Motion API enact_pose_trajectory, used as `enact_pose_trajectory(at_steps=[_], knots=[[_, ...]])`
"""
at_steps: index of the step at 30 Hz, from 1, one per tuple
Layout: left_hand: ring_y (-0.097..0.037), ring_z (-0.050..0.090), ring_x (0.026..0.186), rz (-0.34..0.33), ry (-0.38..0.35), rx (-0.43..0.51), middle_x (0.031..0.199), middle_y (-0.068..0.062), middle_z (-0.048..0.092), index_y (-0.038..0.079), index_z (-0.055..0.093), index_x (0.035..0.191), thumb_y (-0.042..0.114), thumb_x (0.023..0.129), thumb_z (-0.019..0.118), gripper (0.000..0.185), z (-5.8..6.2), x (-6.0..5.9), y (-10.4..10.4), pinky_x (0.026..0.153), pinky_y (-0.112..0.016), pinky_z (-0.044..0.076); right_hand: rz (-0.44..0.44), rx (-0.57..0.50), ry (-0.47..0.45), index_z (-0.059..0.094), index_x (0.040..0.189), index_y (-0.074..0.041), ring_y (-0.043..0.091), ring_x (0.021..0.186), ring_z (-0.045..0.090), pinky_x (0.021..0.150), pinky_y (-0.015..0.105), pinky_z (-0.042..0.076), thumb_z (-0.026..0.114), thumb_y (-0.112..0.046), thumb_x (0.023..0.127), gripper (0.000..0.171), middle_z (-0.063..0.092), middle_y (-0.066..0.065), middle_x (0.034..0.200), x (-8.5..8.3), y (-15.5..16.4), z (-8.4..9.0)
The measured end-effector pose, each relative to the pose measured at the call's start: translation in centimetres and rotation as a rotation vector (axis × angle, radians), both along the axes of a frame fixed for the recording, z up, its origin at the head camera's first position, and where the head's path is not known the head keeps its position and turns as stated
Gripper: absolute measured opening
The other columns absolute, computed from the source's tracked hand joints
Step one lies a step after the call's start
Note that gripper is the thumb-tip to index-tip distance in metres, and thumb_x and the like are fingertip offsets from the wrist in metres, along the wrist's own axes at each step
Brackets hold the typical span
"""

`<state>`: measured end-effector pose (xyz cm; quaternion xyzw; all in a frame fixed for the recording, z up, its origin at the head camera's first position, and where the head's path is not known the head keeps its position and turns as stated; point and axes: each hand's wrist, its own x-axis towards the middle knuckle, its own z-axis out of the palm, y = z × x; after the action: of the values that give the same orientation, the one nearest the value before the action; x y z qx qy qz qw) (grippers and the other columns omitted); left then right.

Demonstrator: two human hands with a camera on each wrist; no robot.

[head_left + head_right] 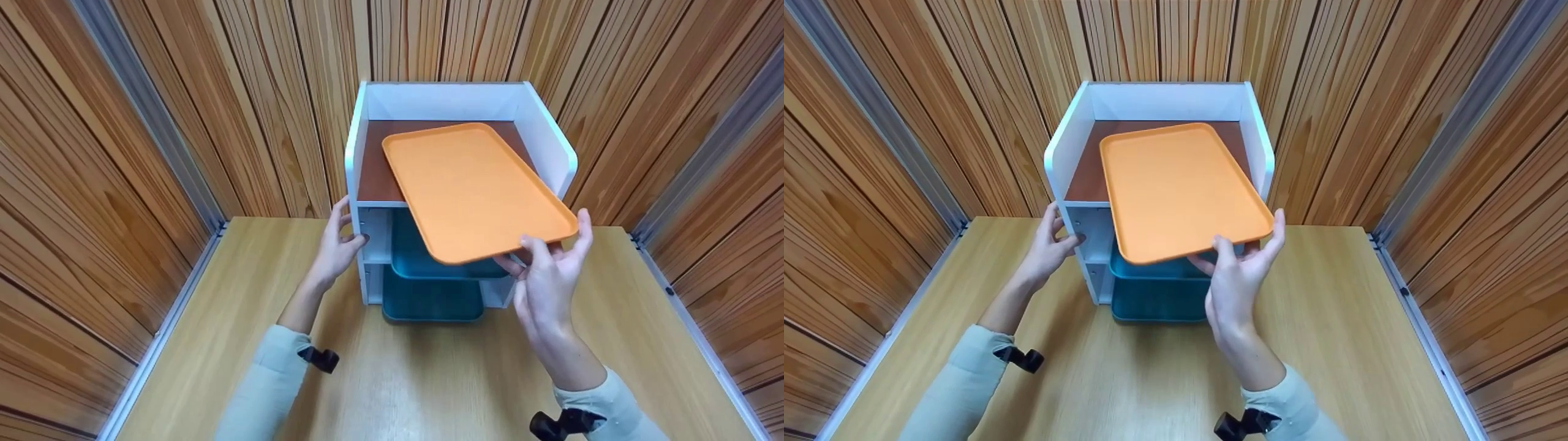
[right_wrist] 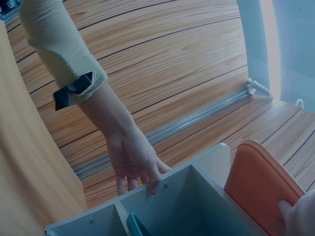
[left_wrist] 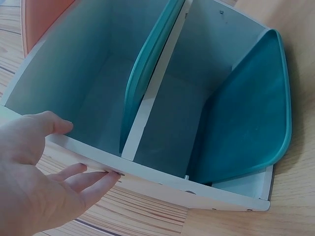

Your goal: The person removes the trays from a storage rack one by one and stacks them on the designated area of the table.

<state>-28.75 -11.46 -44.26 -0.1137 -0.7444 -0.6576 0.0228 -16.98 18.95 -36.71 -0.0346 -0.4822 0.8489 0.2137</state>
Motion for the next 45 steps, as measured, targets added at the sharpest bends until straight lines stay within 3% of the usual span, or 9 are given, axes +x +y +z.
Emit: enact_pose_trajectory(at_steps=[5, 14, 20, 25, 31, 36, 43, 45], knots=[[-0.047, 0.036, 0.168, -0.001, 0.008, -0.002, 0.182, -0.019, 0.028, 0.018, 0.026, 0.177, -0.005, 0.107, 0.056, 0.079, 0.1, 0.1, 0.0, 0.130, -0.068, 0.047, -0.026, -0.022, 0.011, 0.010, 0.176, -0.035, 0.024, 0.118, 0.081, 0.085, 0.038, 0.073, 0.045, 0.001, 0.115, 0.079, 0.043, 0.009, 0.164, 0.6, 0.9, 0.0], [-0.046, 0.036, 0.167, 0.001, 0.019, 0.003, 0.183, -0.018, 0.027, 0.018, 0.027, 0.177, -0.006, 0.107, 0.055, 0.079, 0.1, 0.2, 0.2, 0.131, -0.069, 0.046, -0.040, -0.057, 0.014, 0.018, 0.174, -0.037, 0.024, 0.114, 0.085, 0.082, 0.041, 0.073, 0.043, -0.008, 0.119, 0.067, 0.046, 0.007, 0.162, 1.6, 1.8, -0.3], [-0.048, 0.042, 0.164, -0.008, 0.013, 0.005, 0.179, -0.022, 0.032, 0.016, 0.026, 0.177, -0.007, 0.108, 0.054, 0.078, 0.1, 0.2, 0.1, 0.128, -0.068, 0.050, -0.035, -0.085, 0.035, 0.024, 0.176, -0.030, 0.023, 0.093, 0.087, 0.070, 0.039, 0.072, 0.040, 0.000, 0.116, 0.069, 0.056, 0.017, 0.149, 2.2, 2.9, -0.4], [-0.048, 0.041, 0.164, -0.007, 0.024, -0.003, 0.179, -0.022, 0.031, 0.016, 0.027, 0.177, -0.006, 0.108, 0.055, 0.077, 0.3, 0.1, 0.1, 0.127, -0.067, 0.051, -0.035, -0.110, 0.050, 0.029, 0.174, -0.025, 0.024, 0.088, 0.087, 0.066, 0.040, 0.071, 0.043, 0.004, 0.114, 0.067, 0.063, 0.018, 0.133, 2.4, 3.8, -0.4], [-0.046, 0.040, 0.165, 0.003, 0.019, 0.000, 0.180, -0.019, 0.031, 0.017, 0.029, 0.176, -0.005, 0.107, 0.057, 0.078, 0.1, 0.2, 0.0, 0.129, -0.067, 0.049, -0.007, -0.126, 0.015, 0.031, 0.173, -0.024, 0.023, 0.093, 0.088, 0.068, 0.039, 0.071, 0.044, 0.005, 0.114, 0.067, 0.065, 0.015, 0.143, 2.6, 5.3, -0.4], [-0.050, 0.044, 0.163, 0.009, 0.008, 0.011, 0.178, -0.023, 0.033, 0.017, 0.030, 0.176, -0.003, 0.108, 0.059, 0.077, 0.2, 0.1, 0.0, 0.127, -0.067, 0.051, 0.027, -0.192, 0.020, 0.029, 0.175, -0.020, 0.024, 0.090, 0.088, 0.064, 0.034, 0.070, 0.043, 0.009, 0.113, 0.070, 0.073, 0.015, 0.132, 2.4, 6.7, -0.3], [-0.046, 0.042, 0.165, 0.045, 0.028, -0.001, 0.180, -0.021, 0.035, 0.016, 0.034, 0.174, 0.004, 0.109, 0.067, 0.074, 0.2, -0.1, 0.2, 0.128, -0.066, 0.050, 0.116, -0.209, 0.034, 0.028, 0.175, -0.020, 0.025, 0.112, 0.087, 0.082, 0.039, 0.071, 0.043, 0.008, 0.114, 0.068, 0.072, 0.011, 0.143, 2.1, 8.3, -0.8], [-0.046, 0.042, 0.165, 0.046, 0.031, -0.003, 0.180, -0.021, 0.035, 0.014, 0.033, 0.174, 0.002, 0.109, 0.066, 0.074, 0.1, -0.1, 0.1, 0.128, -0.066, 0.050, 0.148, -0.208, 0.033, 0.030, 0.173, -0.020, 0.025, 0.111, 0.087, 0.083, 0.039, 0.071, 0.042, 0.008, 0.114, 0.066, 0.073, 0.011, 0.140, 1.9, 8.8, -1.0]])
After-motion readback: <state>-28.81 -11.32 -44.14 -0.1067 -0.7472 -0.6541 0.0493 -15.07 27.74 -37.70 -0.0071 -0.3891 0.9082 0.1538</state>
